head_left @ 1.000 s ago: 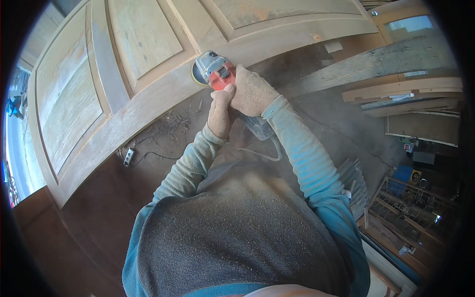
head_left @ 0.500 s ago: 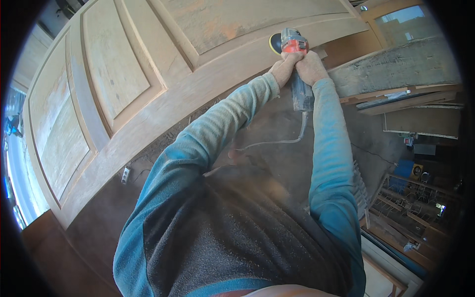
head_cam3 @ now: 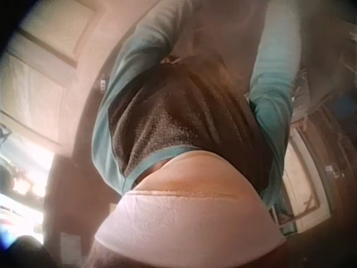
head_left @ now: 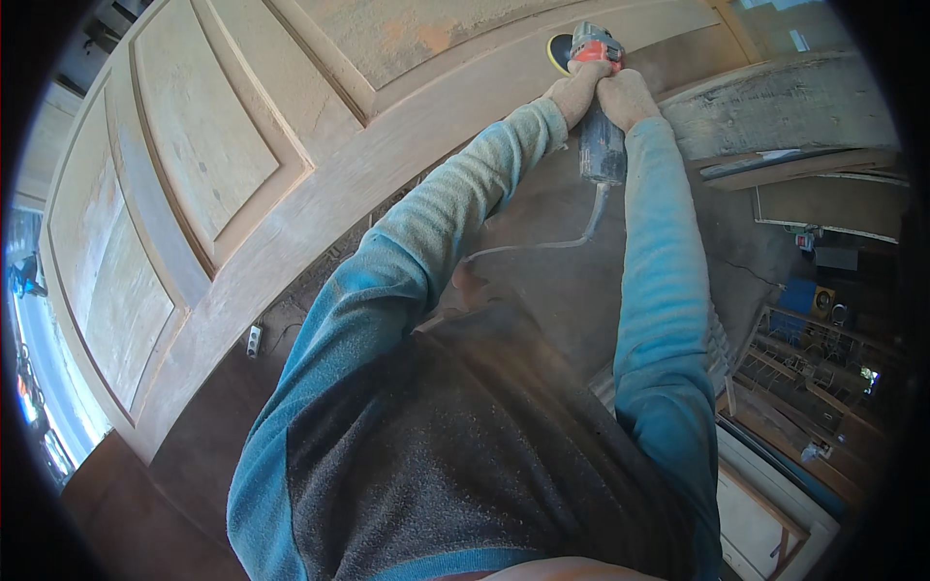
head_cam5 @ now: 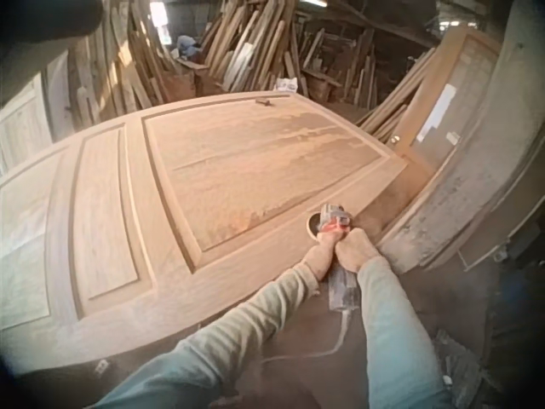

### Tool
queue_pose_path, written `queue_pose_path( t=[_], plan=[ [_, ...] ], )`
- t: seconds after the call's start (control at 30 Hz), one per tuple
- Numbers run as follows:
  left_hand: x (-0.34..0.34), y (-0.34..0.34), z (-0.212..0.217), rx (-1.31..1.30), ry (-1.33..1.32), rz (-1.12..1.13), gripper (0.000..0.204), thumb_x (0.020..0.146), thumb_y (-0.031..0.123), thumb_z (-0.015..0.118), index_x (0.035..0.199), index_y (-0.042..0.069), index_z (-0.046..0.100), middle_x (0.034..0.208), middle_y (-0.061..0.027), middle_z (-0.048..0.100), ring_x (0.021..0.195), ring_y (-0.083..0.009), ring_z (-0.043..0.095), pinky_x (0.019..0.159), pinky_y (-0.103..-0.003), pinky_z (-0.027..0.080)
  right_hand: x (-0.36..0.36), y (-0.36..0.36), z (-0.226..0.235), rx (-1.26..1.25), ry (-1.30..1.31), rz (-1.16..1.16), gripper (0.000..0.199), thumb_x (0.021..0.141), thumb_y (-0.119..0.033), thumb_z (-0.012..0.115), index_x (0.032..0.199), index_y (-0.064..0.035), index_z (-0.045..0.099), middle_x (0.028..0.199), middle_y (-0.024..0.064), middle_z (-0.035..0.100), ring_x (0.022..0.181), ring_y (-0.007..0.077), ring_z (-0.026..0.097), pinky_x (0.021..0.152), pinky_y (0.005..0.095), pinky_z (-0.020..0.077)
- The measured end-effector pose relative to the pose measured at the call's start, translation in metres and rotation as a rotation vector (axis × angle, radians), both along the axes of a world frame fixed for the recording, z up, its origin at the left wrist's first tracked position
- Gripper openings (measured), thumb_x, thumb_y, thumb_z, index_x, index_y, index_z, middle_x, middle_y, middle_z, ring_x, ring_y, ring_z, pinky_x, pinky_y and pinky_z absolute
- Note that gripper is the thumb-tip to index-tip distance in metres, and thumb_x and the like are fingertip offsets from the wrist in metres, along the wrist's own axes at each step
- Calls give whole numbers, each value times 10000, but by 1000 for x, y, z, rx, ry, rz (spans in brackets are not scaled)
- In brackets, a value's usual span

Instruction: The person sands the surface of a wooden door using a power sander, moving it across the wood panels and frames.

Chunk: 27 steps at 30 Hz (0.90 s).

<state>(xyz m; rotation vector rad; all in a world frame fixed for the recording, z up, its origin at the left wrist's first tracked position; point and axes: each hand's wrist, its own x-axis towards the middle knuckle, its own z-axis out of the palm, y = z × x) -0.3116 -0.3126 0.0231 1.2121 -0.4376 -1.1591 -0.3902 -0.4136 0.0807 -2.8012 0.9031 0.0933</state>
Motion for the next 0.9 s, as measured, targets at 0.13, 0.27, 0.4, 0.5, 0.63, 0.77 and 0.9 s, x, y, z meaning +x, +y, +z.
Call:
queue_pose_path(
  t=[0.13, 0.27, 0.4, 0.5, 0.63, 0.77, 0.9],
  plan=[
    [4, 16, 2, -92, 113, -35, 968, 840, 699, 611, 1467, -35, 541, 1423, -265, 579, 1317, -325, 555, 1099, -372, 412, 7, -2, -10, -73, 17, 74, 379, 968, -277, 520, 1008, 33, 734, 1040, 304, 714, 1058, 465, 680, 913, 521, 538],
    [10, 11, 4, 103, -144, 27, 1058, 837, 802, 462, 1440, -62, 557, 1418, -353, 569, 1385, -402, 513, 1161, -388, 341, 18, 7, -5, 218, -166, -64, 375, 958, -291, 542, 1031, 18, 742, 1025, 299, 724, 1015, 459, 703, 876, 506, 546],
    [19, 47, -49, -218, 167, 70, 917, 906, 702, 506, 1448, -37, 550, 1388, -274, 611, 1320, -326, 564, 1126, -367, 382, 31, 53, -12, 334, -175, -73, 473, 870, -357, 676, 1046, 79, 725, 1032, 365, 693, 1090, 491, 674, 911, 500, 534],
    [15, 77, -43, -245, 291, 48, 814, 928, 616, 571, 1441, -15, 544, 1359, -214, 626, 1276, -289, 586, 1093, -375, 426, 31, 88, -8, 418, -189, -119, 519, 851, -388, 710, 1052, 90, 727, 1038, 373, 695, 1115, 491, 672, 906, 496, 529],
    [5, 60, -20, -165, 150, -35, 883, 913, 612, 613, 1471, -62, 501, 1421, -234, 585, 1305, -291, 572, 1117, -369, 412, 5, 56, -11, 408, -254, -169, 499, 889, -403, 680, 1072, 58, 732, 1036, 356, 700, 1099, 480, 677, 898, 506, 525],
    [-9, 29, 9, -59, 4, -108, 919, 872, 722, 525, 1415, -18, 578, 1281, -265, 664, 1194, -334, 649, 1036, -398, 471, -24, -3, -21, 107, -123, -105, 470, 937, -409, 607, 1065, 24, 737, 1020, 342, 698, 1093, 466, 671, 874, 516, 518],
    [-15, 18, 13, -10, 75, -101, 900, 868, 728, 500, 1379, -4, 615, 1236, -278, 682, 1157, -351, 668, 1028, -404, 479, -22, 1, -16, 56, -109, -187, 352, 948, -298, 601, 1035, 7, 755, 983, 305, 720, 1020, 453, 705, 836, 521, 546]
  ],
)
